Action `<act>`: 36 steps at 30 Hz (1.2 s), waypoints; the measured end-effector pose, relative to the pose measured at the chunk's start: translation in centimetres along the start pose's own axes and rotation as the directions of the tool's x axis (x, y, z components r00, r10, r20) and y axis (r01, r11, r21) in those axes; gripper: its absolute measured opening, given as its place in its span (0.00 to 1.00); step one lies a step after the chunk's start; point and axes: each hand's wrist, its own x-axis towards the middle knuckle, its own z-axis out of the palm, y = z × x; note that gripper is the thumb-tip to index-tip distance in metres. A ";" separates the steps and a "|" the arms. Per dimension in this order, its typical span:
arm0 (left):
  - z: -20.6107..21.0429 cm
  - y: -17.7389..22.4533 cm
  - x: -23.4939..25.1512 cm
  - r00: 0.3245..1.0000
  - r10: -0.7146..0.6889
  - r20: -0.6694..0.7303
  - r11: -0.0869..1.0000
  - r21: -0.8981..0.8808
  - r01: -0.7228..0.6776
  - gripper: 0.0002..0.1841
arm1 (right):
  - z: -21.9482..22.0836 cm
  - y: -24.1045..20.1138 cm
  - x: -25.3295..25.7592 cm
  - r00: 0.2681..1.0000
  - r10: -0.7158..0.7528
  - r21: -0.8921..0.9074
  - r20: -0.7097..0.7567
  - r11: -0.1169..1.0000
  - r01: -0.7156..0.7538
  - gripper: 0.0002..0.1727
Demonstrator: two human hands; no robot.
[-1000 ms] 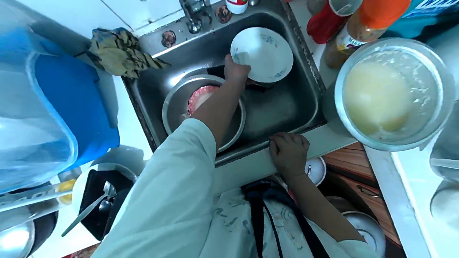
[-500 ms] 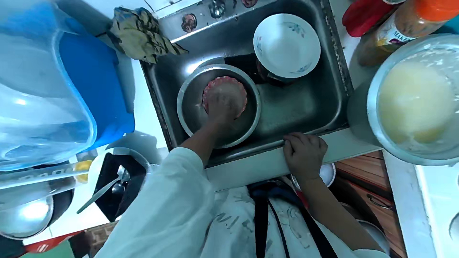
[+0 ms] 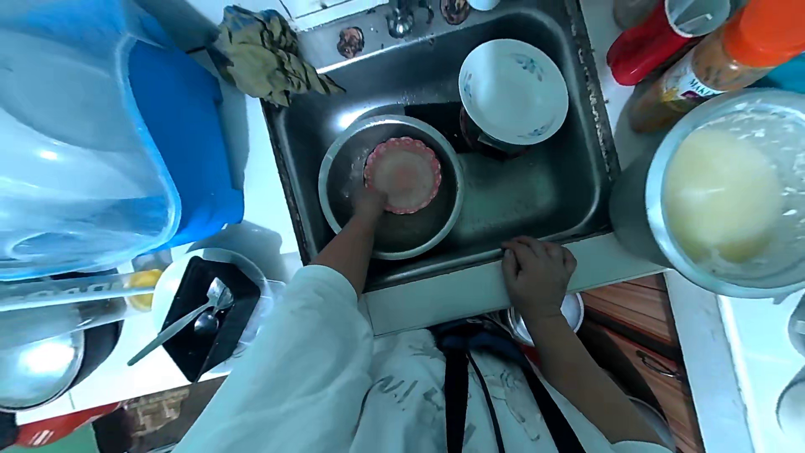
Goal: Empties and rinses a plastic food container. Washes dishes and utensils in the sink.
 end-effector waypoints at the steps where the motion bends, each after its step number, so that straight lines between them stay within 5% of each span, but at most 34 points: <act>1: 0.1 -0.3 0.1 0.999 -0.036 0.029 0.995 -0.095 0.039 0.35 | 0.0 0.0 0.0 1.000 -0.001 -0.003 0.002 1.000 0.001 0.20; 5: -0.7 0.9 -1.6 1.000 0.012 -0.010 0.983 -0.184 -0.014 0.32 | -0.1 0.0 0.1 1.000 -0.018 -0.004 -0.012 1.000 0.018 0.20; 9: -3.7 2.7 -3.7 0.963 0.266 -0.048 0.953 0.166 -0.255 0.37 | -0.2 -0.2 0.2 1.000 -0.008 0.002 0.020 1.000 0.008 0.21; 13: -7.1 5.1 -5.9 0.904 0.428 0.014 0.776 0.507 -0.375 0.38 | -0.2 -0.2 0.1 1.000 -0.014 0.005 -0.010 1.000 0.014 0.21; 19: -10.5 7.9 -10.3 0.736 0.662 0.143 0.414 0.749 -0.518 0.35 | -0.2 -0.3 -0.1 0.999 -0.025 0.012 -0.031 1.000 0.025 0.21; 21: -10.9 8.5 -10.8 0.723 0.675 0.145 0.387 0.765 -0.515 0.35 | -0.3 -0.3 -0.1 1.000 -0.019 0.012 -0.022 1.000 0.019 0.20; 24: -11.2 9.6 -10.5 0.783 0.621 -0.029 0.660 0.559 -0.503 0.35 | -0.5 -0.4 -0.1 1.000 -0.005 0.010 0.000 1.000 0.005 0.20; 27: -9.3 11.7 -10.1 0.906 0.410 -0.107 0.908 -0.046 -0.417 0.43 | -0.4 -0.3 0.0 1.000 0.010 0.015 0.017 1.000 -0.010 0.20; 30: -4.7 15.5 -10.4 0.951 0.308 0.024 0.877 -0.395 -0.274 0.42 | -0.4 -0.3 0.0 1.000 0.013 0.009 0.024 1.000 -0.014 0.21; 36: 5.9 21.7 -8.2 0.941 0.280 0.189 0.869 -0.468 -0.165 0.38 | -0.3 -0.2 0.0 1.000 0.009 0.007 0.017 1.000 -0.009 0.20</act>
